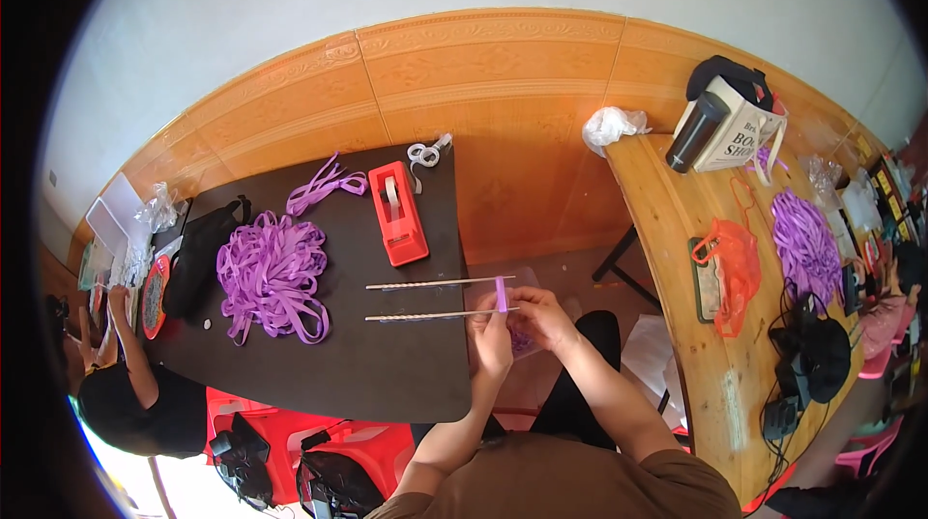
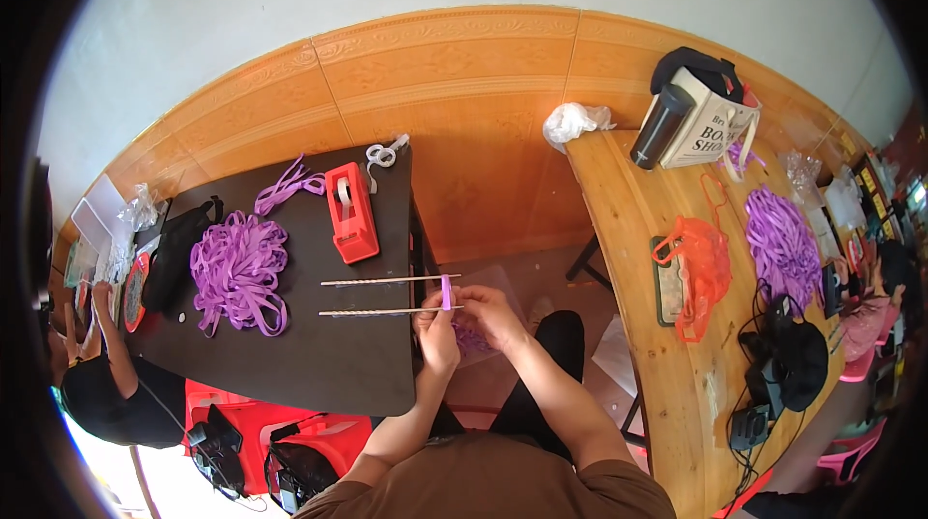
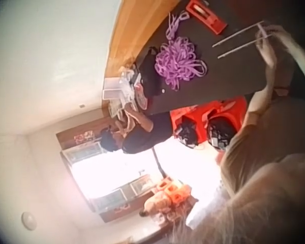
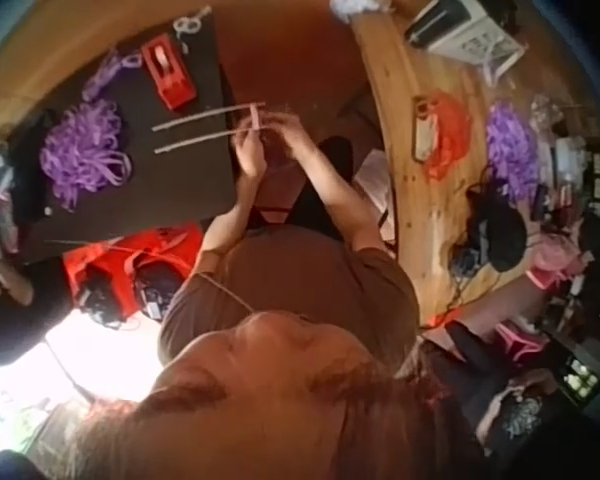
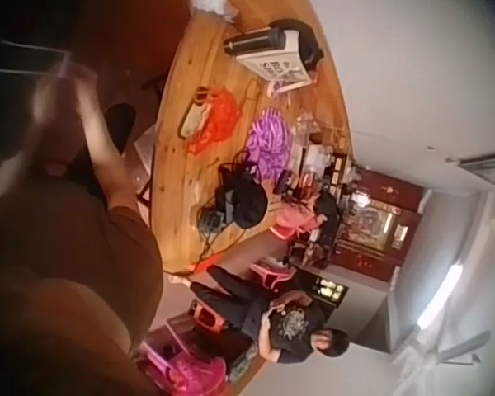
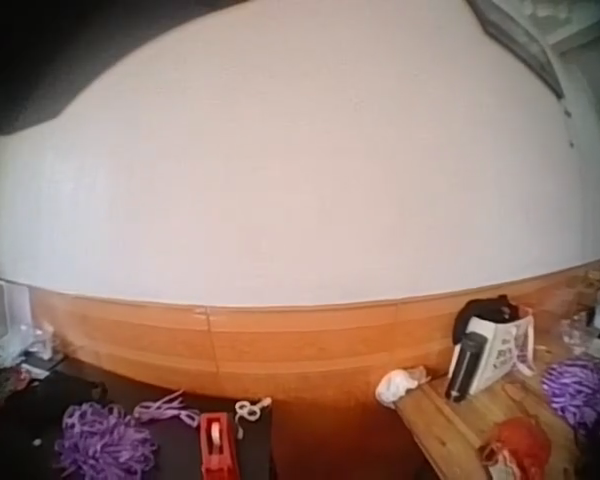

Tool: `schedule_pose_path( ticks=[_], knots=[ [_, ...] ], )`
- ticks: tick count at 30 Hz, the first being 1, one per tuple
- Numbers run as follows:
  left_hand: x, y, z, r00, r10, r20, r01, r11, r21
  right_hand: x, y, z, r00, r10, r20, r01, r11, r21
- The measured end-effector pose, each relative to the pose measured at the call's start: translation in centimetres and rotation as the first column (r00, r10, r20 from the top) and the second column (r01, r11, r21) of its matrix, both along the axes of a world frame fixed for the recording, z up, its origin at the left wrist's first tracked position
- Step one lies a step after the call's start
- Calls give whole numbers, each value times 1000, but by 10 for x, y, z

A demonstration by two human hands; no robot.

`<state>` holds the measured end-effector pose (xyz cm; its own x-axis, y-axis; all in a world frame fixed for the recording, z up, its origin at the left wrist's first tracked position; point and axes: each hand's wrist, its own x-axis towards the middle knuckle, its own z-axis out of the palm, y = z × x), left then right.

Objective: The recorder is creating purple ribbon decorations by wrapping ribbon around a wooden stick jig and securing segments with tape.

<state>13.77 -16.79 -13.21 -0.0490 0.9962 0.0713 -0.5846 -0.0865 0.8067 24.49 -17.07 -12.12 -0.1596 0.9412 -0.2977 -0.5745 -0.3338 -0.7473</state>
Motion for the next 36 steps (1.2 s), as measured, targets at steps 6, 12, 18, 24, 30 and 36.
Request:
schedule_pose_path(
  ticks=[6, 12, 18, 24, 30, 36],
  knots=[
    [-10, -12, 7, 990, -97, 104, 118, 968, -221, -2, -30, 6, 962, -201, 183, 151, 955, 256],
    [-10, -13, 8, 986, -87, 145, 125, 954, -272, -10, -36, 5, 947, -180, 267, 92, 946, 312],
    [-12, -16, 18, 964, -135, 229, 209, 917, -339, -20, -34, -2, 988, -105, 111, 78, 971, 224],
    [-16, -24, 32, 966, -181, 183, 229, 930, -287, -33, -39, 4, 968, -193, 159, 146, 953, 266],
    [-7, -44, 45, 975, -23, 222, 93, 947, -307, -42, -45, 32, 957, -242, 158, 201, 951, 236],
    [-10, -48, 49, 976, -32, 216, 102, 941, -324, -45, -47, 42, 952, -268, 149, 236, 950, 205]
  ],
)
